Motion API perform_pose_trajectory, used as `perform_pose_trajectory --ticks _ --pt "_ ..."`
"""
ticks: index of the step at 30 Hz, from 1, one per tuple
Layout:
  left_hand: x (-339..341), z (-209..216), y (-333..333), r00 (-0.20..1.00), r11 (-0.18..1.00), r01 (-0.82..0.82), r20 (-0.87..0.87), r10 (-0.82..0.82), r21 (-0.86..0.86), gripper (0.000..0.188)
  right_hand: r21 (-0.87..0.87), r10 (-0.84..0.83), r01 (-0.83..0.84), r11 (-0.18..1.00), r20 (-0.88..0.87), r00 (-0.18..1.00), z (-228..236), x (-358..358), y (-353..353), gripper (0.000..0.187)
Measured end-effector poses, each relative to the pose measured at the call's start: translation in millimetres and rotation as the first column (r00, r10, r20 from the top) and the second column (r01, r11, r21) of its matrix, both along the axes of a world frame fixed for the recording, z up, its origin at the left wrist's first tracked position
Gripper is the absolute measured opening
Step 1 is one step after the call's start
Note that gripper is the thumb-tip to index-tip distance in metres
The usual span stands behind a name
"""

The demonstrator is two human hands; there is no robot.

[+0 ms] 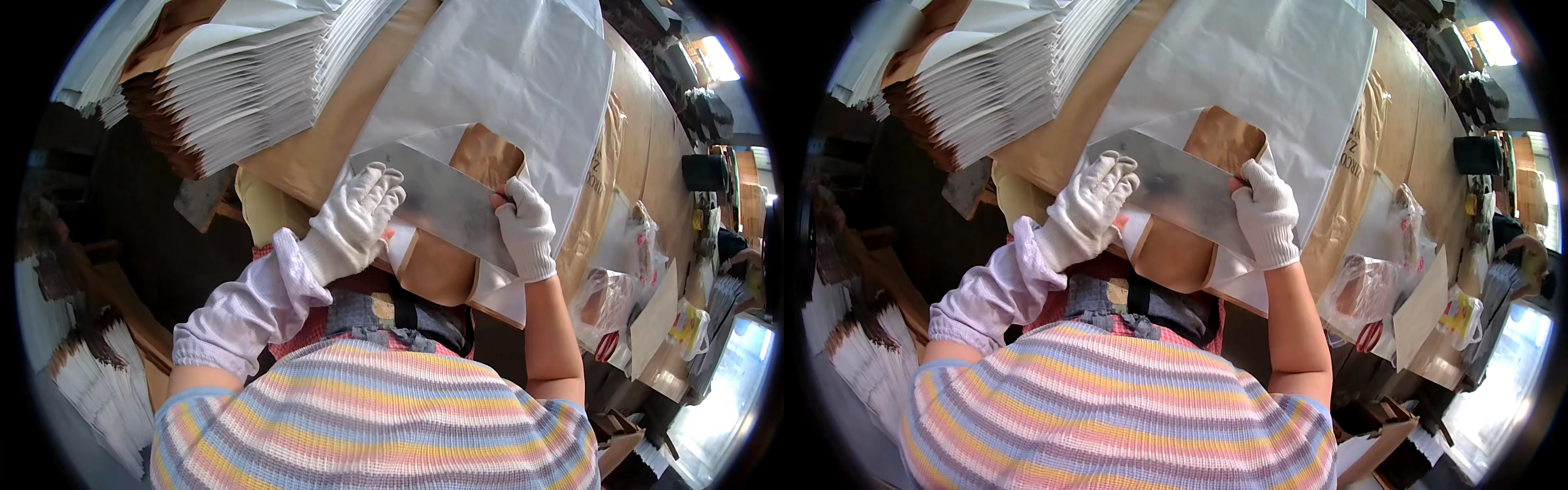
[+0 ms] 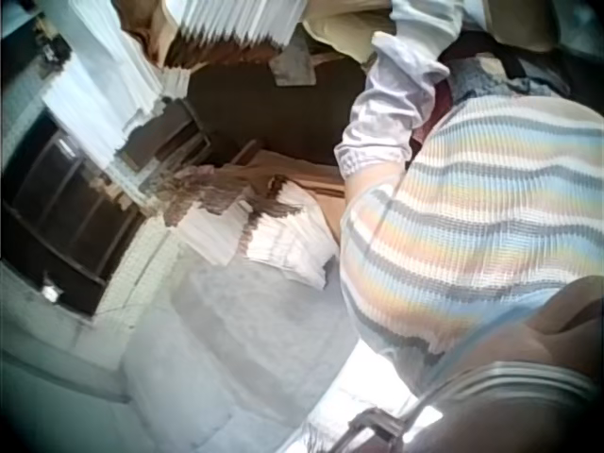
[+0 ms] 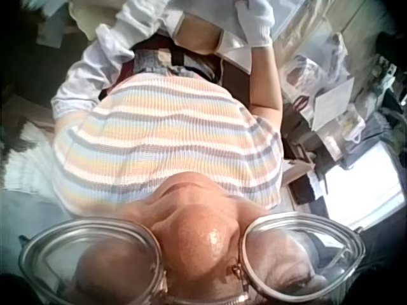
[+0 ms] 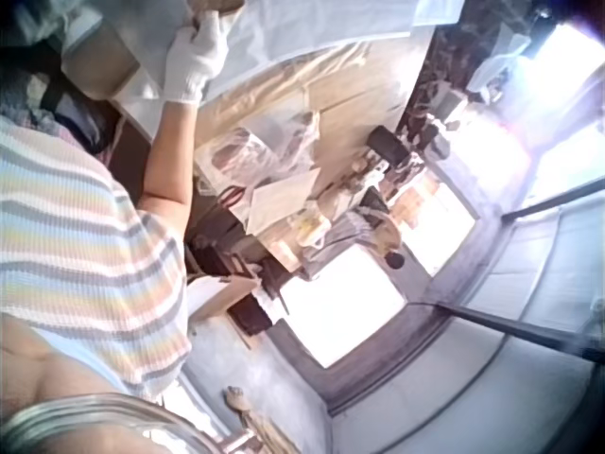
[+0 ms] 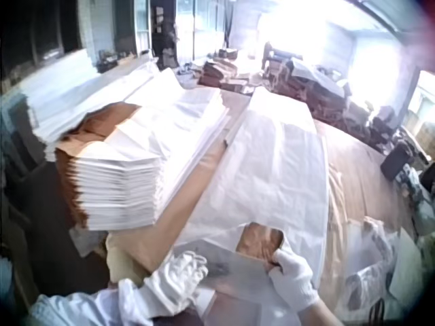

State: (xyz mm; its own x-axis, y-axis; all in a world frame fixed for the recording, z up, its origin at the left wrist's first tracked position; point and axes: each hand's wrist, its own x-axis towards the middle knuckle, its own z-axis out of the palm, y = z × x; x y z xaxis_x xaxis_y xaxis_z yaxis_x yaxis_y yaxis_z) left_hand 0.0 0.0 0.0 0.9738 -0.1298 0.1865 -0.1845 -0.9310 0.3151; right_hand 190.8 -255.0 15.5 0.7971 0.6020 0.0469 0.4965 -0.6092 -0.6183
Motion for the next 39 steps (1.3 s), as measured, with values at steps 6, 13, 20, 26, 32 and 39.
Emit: perform_pose_trajectory --ticks 6,13,20,26,32,39 --pt "7.4 3.3 1.1 0.996 0.996 0.081 0.027 -0.081 0.024 0.059 -0.044 0.122 -0.121 0.992 0.626 0.77 -19.8 -18.3 4.5 0.035" --pt "6.7 14.0 -5.1 0.995 0.982 0.082 -0.065 -0.072 0.169 0.062 -0.198 0.217 -0.151 0.968 0.372 0.902 -8.5 -44.1 -1.4 0.074" --pt "5.4 16.3 -5.8 0.993 0.987 0.083 -0.092 -0.071 0.14 0.058 -0.14 0.182 -0.14 0.98 0.362 0.914 -14.0 -49.9 -2.1 0.072" --pt "4.8 23.2 -9.4 0.991 0.987 0.072 -0.123 -0.055 0.14 0.058 -0.055 0.184 -0.175 0.983 0.352 0.918 -14.1 -46.6 -2.8 0.07" --pt "27.3 53.2 -17.0 0.962 0.969 0.21 -0.207 -0.18 0.134 0.076 0.256 0.19 -0.247 0.935 0.227 0.955 -25.1 -29.9 -25.3 0.039" --pt "40.0 -25.4 21.5 0.955 0.96 0.272 0.101 -0.278 0.071 0.017 0.058 0.252 -0.289 0.955 0.352 0.901 6.8 -53.4 -60.5 0.023"
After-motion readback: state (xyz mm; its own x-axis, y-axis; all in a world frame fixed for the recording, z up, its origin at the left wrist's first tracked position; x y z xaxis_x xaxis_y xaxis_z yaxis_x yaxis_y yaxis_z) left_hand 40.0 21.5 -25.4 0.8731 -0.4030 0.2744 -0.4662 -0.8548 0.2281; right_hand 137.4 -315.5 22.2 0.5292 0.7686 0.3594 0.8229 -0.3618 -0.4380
